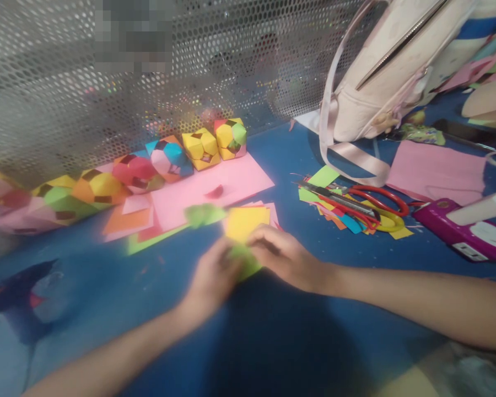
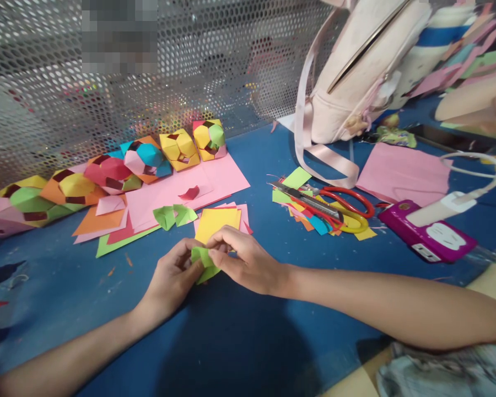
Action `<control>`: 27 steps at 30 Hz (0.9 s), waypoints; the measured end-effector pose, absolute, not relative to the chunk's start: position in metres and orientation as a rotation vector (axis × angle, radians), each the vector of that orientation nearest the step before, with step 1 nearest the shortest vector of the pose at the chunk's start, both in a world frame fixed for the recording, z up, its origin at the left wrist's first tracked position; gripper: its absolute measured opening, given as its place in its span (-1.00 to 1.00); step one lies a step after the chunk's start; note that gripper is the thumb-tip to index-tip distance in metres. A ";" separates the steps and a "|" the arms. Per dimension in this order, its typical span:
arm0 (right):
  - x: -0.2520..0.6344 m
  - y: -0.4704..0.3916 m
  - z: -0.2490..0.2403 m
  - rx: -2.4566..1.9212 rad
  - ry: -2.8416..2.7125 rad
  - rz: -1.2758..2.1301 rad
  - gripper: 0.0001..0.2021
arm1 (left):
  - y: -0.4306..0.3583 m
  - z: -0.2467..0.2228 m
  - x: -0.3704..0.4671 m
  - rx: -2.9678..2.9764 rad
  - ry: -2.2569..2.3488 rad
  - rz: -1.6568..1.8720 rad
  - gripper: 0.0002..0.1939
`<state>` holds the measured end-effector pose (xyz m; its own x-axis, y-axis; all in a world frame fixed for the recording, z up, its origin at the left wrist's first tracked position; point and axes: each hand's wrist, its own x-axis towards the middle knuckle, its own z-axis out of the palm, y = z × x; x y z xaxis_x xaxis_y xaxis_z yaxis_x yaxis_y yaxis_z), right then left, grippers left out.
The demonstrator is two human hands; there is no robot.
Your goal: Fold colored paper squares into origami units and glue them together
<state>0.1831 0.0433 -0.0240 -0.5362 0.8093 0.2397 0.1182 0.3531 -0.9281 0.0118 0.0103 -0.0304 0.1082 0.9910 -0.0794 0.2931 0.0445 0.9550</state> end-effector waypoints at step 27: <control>0.181 0.042 -0.029 -0.767 -1.888 1.004 -0.88 | 0.010 -0.023 0.013 1.417 1.355 0.890 -0.94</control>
